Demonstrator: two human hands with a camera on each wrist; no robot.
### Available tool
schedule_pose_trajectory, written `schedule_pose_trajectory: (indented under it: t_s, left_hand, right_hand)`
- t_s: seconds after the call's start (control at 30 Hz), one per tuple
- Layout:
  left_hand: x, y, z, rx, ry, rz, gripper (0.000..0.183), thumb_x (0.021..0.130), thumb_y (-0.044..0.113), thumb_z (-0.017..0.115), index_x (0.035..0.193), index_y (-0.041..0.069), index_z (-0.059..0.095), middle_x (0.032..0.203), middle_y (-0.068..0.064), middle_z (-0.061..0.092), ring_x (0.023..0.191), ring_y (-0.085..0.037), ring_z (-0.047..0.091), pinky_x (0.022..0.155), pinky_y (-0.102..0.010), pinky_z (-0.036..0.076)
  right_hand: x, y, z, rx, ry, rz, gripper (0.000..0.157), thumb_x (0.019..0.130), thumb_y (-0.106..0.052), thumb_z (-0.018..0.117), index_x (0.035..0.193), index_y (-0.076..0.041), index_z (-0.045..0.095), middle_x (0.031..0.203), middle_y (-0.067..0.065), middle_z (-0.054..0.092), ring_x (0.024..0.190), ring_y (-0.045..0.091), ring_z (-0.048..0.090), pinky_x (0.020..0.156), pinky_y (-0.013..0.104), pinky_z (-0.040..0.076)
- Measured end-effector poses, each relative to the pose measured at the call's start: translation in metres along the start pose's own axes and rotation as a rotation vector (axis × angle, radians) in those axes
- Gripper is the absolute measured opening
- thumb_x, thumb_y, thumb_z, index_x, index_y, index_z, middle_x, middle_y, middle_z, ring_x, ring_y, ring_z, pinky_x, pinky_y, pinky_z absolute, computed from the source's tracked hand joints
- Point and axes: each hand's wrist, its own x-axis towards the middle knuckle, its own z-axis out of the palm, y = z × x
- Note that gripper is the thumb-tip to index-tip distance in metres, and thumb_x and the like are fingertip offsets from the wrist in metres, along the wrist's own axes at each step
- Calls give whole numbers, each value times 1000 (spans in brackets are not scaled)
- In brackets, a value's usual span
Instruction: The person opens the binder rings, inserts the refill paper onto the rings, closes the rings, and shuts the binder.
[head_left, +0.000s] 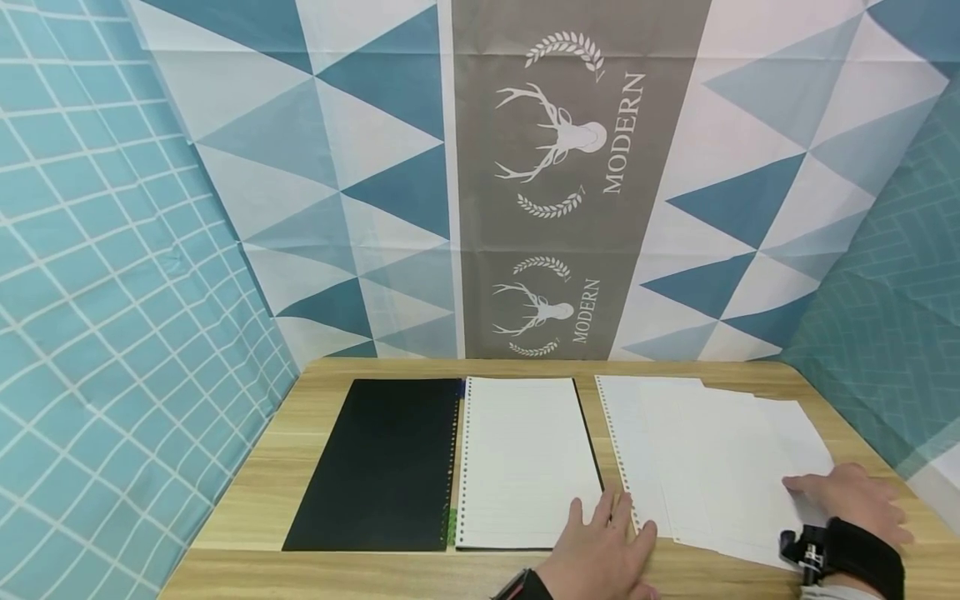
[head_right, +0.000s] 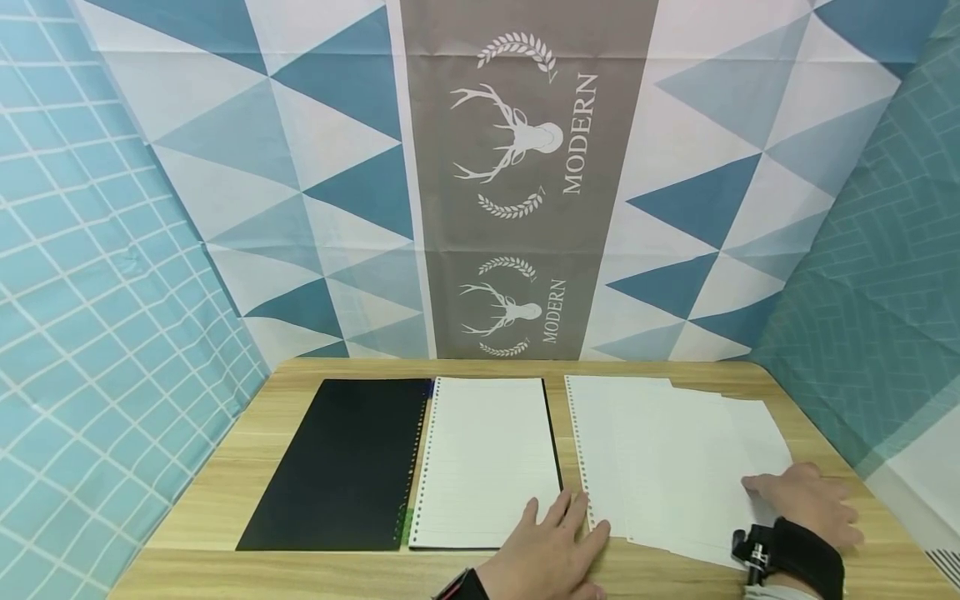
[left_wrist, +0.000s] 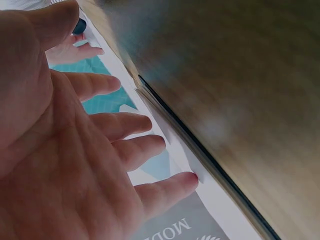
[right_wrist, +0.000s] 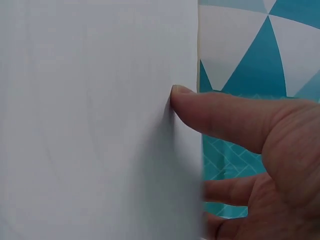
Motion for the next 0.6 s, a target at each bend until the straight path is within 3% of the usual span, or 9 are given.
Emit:
schedule_pose_trajectory:
  t_s: [0.2,0.37,0.6]
  left_hand:
    - [0,0,-1,11,-19,-5,68,93,77,38,150,40,38,163,1,36,152,-18,33,109,-49,46]
    - [0,1,0,15,-20,-5,65,93,76,40,147,40,40,162,2,37,151,-17,34,109,-48,46]
    - [0,2,3,45,0,6,61,93,76,41,142,39,45,160,2,40,149,-17,36,107,-48,47]
  right_hand:
    - [3,3,-2,5,-44,-91,74,93,-35,60,132,19,29,128,50,25,122,67,31,104,70,32]
    - [4,5,-1,11,-38,-118,69,92,-34,61,129,18,34,119,46,31,112,60,34,93,66,38]
    - [2,1,0,26,-21,-99,76,91,-29,59,130,24,20,121,50,31,114,60,34,94,65,39]
